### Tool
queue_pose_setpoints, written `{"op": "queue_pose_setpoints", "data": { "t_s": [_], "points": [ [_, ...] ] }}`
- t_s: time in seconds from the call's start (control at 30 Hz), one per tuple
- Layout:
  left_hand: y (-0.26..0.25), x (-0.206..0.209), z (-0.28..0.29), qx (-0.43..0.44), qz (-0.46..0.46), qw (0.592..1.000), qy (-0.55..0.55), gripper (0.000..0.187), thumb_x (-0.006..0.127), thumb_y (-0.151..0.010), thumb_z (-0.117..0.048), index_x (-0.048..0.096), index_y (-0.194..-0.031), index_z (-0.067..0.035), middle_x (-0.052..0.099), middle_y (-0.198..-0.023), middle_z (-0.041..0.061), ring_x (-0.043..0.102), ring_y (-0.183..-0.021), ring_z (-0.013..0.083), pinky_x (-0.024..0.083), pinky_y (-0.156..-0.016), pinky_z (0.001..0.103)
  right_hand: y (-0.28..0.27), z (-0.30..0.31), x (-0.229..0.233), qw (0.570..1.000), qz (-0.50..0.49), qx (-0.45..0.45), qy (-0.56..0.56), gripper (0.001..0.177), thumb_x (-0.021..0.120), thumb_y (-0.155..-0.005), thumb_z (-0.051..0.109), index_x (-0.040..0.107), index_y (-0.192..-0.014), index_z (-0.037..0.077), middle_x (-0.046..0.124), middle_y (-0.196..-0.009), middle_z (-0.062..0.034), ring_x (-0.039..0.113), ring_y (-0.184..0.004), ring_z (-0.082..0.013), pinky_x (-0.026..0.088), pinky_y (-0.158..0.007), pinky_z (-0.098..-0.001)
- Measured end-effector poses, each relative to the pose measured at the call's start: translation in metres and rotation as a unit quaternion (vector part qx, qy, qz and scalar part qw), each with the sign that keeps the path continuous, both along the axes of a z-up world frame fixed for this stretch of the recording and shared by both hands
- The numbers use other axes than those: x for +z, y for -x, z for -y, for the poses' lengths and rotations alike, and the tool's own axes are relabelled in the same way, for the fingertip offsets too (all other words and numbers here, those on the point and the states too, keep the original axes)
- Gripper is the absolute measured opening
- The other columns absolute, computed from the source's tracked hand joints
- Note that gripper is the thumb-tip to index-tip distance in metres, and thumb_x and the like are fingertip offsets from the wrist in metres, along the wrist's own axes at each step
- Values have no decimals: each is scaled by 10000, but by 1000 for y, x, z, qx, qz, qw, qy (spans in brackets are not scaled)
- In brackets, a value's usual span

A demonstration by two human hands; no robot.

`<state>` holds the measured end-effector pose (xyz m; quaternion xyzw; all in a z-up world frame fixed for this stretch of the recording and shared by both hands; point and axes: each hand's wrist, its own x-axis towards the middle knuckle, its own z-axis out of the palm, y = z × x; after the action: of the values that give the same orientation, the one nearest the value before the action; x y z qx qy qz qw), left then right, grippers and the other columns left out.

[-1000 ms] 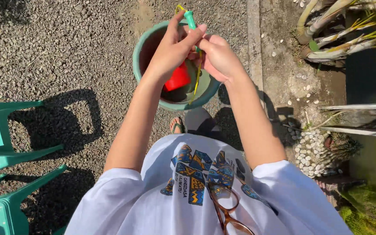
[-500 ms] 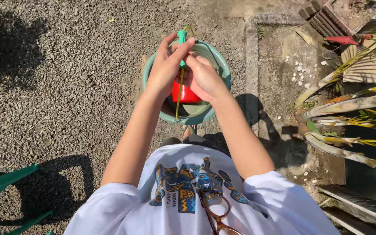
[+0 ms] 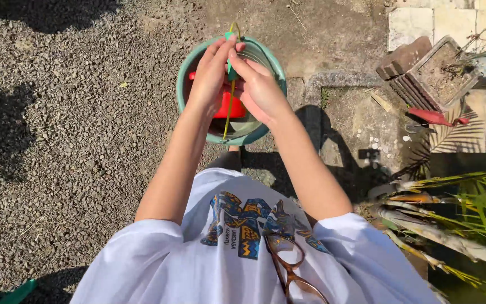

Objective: Filling a bucket with water from a vat and using a ladle to water garden plants and a stone path.

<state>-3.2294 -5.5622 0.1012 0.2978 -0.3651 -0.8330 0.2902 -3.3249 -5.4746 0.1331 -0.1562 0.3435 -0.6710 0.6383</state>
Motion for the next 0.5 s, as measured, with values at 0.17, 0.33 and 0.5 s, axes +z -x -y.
{"op": "queue_pose_setpoints", "data": {
  "t_s": [0.17, 0.33, 0.5],
  "points": [
    [93, 5, 103, 17, 19, 1000, 8, 430, 697, -976, -342, 615, -1251, -21, 714, -1132, 48, 617, -1047, 120, 517, -908, 306, 89, 95, -11, 999, -14, -16, -32, 424, 643, -1029, 314, 593, -1348, 40, 601, -1333, -46, 547, -1241, -174, 451, -1055, -362],
    [190, 10, 216, 22, -1, 999, 31, 421, 700, -936, -332, 606, -1234, -49, 720, -1147, 51, 620, -1048, 122, 526, -893, 329, 183, 202, 4, 998, -37, -13, -44, 407, 633, -1020, 304, 579, -1342, 62, 595, -1308, -33, 552, -1213, -160, 458, -1009, -388],
    [287, 3, 343, 8, -8, 994, 106, 253, 655, -976, -264, 670, -1083, -35, 733, -995, 62, 672, -880, 159, 552, -784, 334, 303, 317, 4, 993, -79, 44, 73, 340, 640, -1062, 285, 641, -1261, 9, 673, -1242, -92, 652, -1172, -207, 514, -1075, -415]
  ]
}}
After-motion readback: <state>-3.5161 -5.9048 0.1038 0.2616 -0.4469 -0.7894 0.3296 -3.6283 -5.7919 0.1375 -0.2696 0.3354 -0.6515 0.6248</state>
